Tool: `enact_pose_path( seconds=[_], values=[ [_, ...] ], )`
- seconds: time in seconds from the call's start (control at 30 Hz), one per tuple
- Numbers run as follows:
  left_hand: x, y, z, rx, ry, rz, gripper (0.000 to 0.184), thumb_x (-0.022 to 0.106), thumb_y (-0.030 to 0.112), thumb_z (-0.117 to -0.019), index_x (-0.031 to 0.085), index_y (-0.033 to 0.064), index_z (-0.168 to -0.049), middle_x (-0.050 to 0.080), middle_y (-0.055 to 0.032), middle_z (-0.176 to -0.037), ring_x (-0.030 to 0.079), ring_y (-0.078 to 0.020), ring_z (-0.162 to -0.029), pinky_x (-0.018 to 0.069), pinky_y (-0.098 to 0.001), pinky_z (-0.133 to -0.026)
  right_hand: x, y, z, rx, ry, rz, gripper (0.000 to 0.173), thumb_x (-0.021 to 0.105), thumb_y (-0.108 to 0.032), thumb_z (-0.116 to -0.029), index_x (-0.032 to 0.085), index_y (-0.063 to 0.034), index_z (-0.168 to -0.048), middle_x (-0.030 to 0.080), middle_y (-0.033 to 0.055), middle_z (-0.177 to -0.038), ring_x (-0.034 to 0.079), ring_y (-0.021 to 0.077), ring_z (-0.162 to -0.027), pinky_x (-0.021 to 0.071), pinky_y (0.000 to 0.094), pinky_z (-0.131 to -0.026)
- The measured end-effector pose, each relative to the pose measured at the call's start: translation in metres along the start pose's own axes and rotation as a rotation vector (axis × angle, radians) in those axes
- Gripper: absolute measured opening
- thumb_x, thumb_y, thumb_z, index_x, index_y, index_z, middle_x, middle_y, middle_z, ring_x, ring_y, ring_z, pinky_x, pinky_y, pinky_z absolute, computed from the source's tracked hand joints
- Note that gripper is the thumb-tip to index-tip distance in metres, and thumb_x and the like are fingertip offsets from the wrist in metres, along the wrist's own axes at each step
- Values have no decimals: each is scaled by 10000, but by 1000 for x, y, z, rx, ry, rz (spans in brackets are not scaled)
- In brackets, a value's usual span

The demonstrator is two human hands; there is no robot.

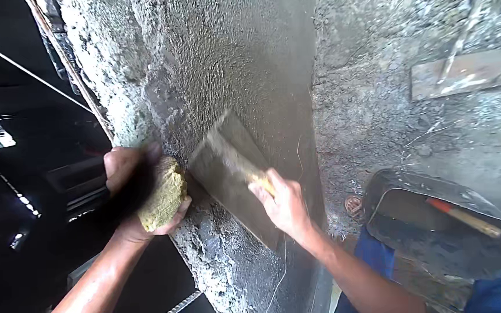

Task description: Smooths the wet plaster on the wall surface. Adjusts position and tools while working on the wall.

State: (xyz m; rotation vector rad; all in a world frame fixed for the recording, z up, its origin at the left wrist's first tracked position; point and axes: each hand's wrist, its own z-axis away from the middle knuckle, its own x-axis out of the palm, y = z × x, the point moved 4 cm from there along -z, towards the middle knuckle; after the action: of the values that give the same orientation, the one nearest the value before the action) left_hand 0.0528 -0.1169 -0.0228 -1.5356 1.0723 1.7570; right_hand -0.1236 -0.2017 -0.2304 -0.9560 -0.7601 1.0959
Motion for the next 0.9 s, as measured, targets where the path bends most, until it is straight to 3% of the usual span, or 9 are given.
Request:
enact_pose_path(
  seconds=[0.17,0.27,0.33,0.43,0.5,0.63,0.7,0.8,0.9],
  values=[
    [1,0,-1,9,-10,-14,645,572,531,-950,404,205,-1482,556,55,-1297,512,-37,-1218,414,-247,-1034,4,96,84,140,-18,49,510,597,-533,-983,689,-32,-1008,641,55,-662,638,167,-574,550,382,-541],
    [2,0,-1,7,-12,-21,649,574,524,-947,398,211,-1488,553,59,-1291,513,-38,-1212,414,-243,-1029,-2,151,69,263,-58,96,521,578,-522,-1000,674,-13,-1052,641,101,-681,654,241,-593,559,468,-580],
    [1,2,-4,6,-12,3,644,588,498,-940,394,216,-1486,564,66,-1275,521,-28,-1193,419,-230,-1016,-6,160,33,234,-74,119,523,561,-511,-1014,666,-1,-1057,644,121,-702,661,269,-621,559,489,-610],
    [2,3,-5,24,-9,17,641,595,477,-943,394,205,-1488,572,47,-1257,524,-38,-1187,408,-235,-1019,-12,131,-37,179,-86,143,486,561,-486,-1027,666,-12,-1045,653,133,-704,674,284,-629,567,508,-632],
    [1,5,-6,31,-2,21,633,604,477,-934,414,186,-1463,571,28,-1233,521,-62,-1179,398,-249,-1017,-13,93,-83,158,-87,138,485,541,-529,-1035,644,-55,-1059,643,122,-696,669,286,-599,565,517,-581],
    [2,3,-4,50,20,1,648,598,477,-930,429,147,-1462,563,-12,-1244,513,-98,-1188,402,-284,-1021,-14,2,-152,42,-14,41,491,526,-590,-1017,646,-114,-996,621,36,-689,641,190,-577,561,432,-555],
    [2,2,-4,46,23,10,653,594,492,-934,432,142,-1461,567,-9,-1244,517,-92,-1184,407,-280,-1016,-15,-34,-149,-22,2,10,458,551,-580,-1010,646,-132,-990,593,16,-672,607,171,-562,519,401,-521],
    [3,3,-5,16,8,49,650,598,499,-933,434,133,-1445,557,18,-1259,503,-66,-1213,396,-257,-1046,-16,-47,-94,-67,-23,-28,411,567,-539,-1019,585,-129,-995,509,24,-580,500,169,-426,409,350,-363],
    [3,4,-7,-2,-4,68,640,608,491,-926,436,161,-1447,556,43,-1259,498,-47,-1209,395,-243,-1036,-4,-10,-28,-55,-42,-14,438,611,-545,-988,656,-110,-981,554,2,-606,555,142,-512,484,356,-472]
  ],
)
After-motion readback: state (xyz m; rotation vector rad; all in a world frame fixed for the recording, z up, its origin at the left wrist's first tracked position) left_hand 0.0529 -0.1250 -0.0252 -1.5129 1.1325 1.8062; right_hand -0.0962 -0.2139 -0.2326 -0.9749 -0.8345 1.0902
